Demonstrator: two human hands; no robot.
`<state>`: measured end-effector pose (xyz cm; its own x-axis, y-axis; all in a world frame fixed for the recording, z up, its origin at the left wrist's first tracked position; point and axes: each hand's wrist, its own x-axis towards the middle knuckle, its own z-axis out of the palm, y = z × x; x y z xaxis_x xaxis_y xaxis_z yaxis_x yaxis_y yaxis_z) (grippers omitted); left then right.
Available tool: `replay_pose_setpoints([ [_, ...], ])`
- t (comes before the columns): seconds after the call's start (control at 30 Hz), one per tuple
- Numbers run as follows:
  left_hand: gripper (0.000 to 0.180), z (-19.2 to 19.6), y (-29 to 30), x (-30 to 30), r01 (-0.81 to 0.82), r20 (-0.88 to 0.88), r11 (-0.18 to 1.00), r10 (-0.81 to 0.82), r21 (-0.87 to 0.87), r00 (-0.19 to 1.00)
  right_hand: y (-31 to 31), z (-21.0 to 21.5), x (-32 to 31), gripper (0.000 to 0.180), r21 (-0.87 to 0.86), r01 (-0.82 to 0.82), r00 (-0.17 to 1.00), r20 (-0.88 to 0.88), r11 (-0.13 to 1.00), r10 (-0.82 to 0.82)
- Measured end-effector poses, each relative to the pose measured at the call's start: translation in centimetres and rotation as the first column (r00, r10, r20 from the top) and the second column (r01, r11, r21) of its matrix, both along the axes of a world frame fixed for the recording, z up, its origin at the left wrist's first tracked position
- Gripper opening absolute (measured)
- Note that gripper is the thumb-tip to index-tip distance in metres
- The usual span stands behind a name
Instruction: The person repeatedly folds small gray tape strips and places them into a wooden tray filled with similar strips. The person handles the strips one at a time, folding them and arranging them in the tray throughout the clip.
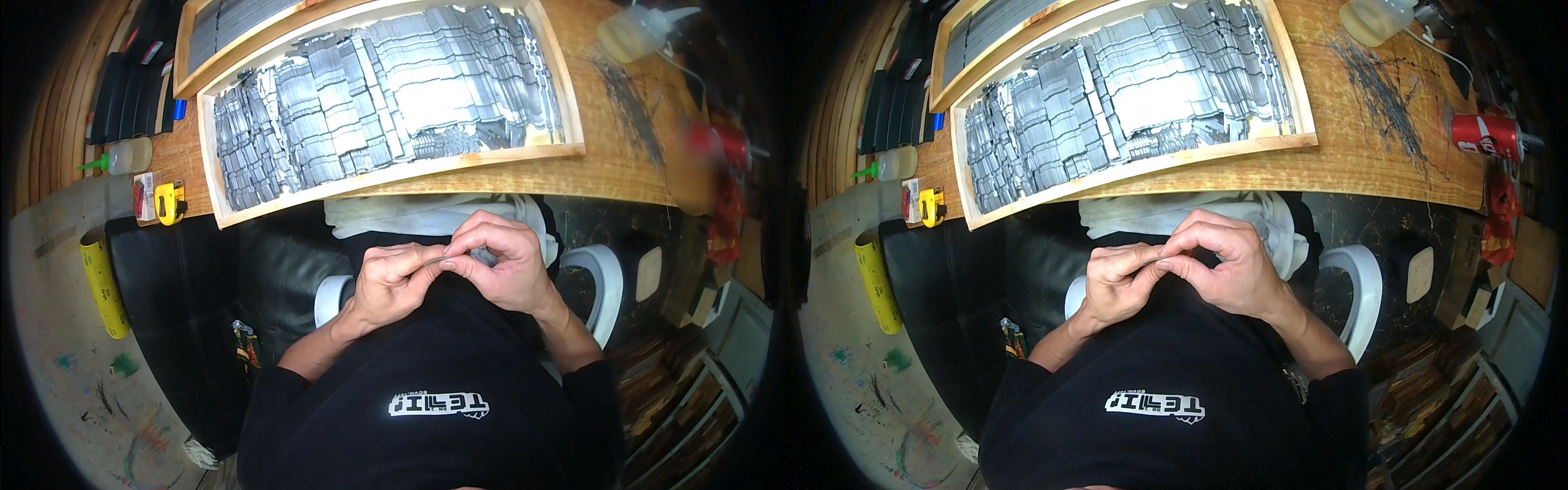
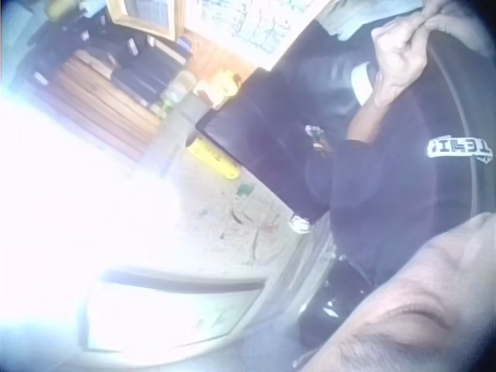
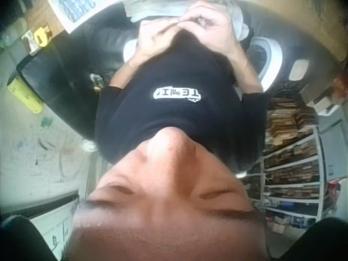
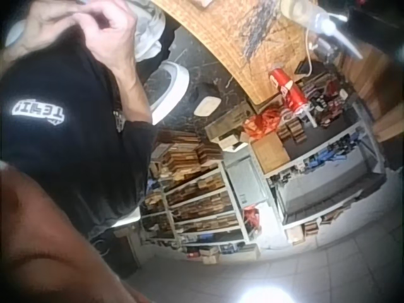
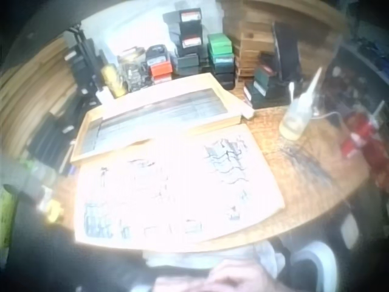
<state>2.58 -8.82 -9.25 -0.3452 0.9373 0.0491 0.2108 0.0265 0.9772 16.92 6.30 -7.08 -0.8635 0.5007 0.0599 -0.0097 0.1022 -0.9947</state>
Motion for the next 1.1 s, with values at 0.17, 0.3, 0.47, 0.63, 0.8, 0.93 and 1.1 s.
replay_pose_setpoints([
  [0.17,0.024,0.2,0.1,0.0,0.005,0.014,1.0,-0.005,0.0,1.0,0.0,0.0,0.0,0.011,-0.009,0.003,1.0,0.002,1.0,-0.003],
  [0.3,0.024,0.0,0.0,0.1,-0.002,0.018,1.0,0.001,0.009,1.0,0.0,0.1,0.0,0.011,-0.008,0.001,1.0,0.006,1.0,-0.001],
  [0.47,0.023,-0.1,0.1,0.0,-0.005,0.011,1.0,0.005,0.011,1.0,0.0,-0.1,0.1,0.011,-0.017,-0.004,1.0,0.009,1.0,0.004],
  [0.63,0.022,0.3,0.3,0.1,-0.016,0.032,1.0,0.016,-0.004,0.999,-0.1,-0.3,0.2,0.012,0.009,0.011,1.0,-0.017,1.0,-0.011],
  [0.8,0.022,0.3,0.1,-0.1,-0.002,0.006,1.0,0.002,-0.03,1.0,-0.2,0.2,0.0,0.013,0.127,0.015,0.999,-0.035,0.992,-0.011],
  [0.93,0.022,0.7,0.3,-0.2,-0.005,0.006,0.999,0.005,-0.045,1.0,-0.2,0.1,0.0,0.013,0.144,0.028,0.999,-0.04,0.989,-0.022],
  [1.1,0.021,0.9,0.6,0.0,-0.007,0.011,0.998,0.007,-0.056,1.0,-0.3,0.5,0.0,0.012,0.137,0.059,0.998,-0.04,0.989,-0.054],
])
